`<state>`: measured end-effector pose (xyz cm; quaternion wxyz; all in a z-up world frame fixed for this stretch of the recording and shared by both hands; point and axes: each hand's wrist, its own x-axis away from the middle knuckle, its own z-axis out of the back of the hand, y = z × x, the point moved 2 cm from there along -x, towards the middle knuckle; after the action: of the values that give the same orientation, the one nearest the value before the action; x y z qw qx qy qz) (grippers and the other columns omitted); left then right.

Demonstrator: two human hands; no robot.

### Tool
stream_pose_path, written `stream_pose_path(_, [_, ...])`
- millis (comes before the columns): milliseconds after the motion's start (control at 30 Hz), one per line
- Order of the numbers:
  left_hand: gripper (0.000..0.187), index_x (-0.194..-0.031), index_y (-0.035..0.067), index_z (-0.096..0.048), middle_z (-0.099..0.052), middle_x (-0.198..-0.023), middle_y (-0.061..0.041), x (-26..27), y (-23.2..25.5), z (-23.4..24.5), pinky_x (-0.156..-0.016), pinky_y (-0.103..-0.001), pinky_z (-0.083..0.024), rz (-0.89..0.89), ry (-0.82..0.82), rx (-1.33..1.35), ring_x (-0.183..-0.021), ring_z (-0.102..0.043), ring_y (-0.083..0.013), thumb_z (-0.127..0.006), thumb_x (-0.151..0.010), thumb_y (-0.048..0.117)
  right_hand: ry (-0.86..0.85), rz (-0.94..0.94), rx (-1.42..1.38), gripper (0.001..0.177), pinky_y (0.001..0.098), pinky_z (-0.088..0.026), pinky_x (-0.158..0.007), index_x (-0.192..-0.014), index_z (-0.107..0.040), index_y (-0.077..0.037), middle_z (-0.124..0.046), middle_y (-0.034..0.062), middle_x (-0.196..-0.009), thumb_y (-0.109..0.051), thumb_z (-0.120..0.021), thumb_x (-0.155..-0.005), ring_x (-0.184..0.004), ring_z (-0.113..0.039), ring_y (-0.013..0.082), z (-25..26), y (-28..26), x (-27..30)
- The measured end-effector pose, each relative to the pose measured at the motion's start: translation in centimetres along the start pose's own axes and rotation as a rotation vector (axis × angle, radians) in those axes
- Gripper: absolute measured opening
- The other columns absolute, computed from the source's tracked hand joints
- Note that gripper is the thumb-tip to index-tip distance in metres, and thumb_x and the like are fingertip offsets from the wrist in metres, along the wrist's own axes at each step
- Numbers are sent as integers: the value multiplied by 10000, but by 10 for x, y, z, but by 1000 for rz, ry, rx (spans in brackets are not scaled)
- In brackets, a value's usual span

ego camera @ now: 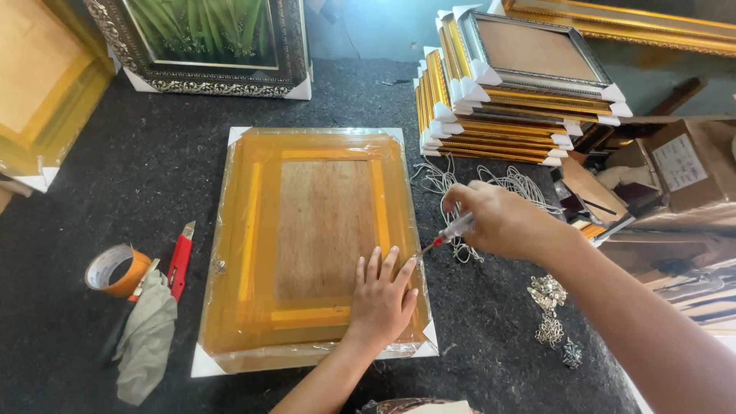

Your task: The person is finishing the framing process by attaching a hanging wire to the back of a picture frame and then displaying the framed artwork.

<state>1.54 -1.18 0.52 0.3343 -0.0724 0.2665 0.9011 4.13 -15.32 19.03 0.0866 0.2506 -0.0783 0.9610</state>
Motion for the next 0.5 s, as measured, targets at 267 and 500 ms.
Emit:
stream_pose_path(267, [420, -1221, 167, -478, -409, -1293, -141, 0, 1, 1, -983, -567, -198, -3, -2, 1, -1208, -309, -392, -507, -823, 299, 64, -1, 14, 283, 307, -502, -687, -1058, -546, -192, -658, 55, -965, -365, -537, -833, -808, -627, 181, -13, 11, -14])
stream_pose_path(500, [414, -1216, 167, -481, -410, -1293, -141, 0, 1, 2, -985, -568, -195, -3, -2, 1, -1209, -311, -389, -499, -824, 300, 71, 84, 43, 446, 251, -508, -676, -1020, -557, -236, -572, -32, -1017, 25, -587, -659, -849, -598, 127, -8, 6, -5])
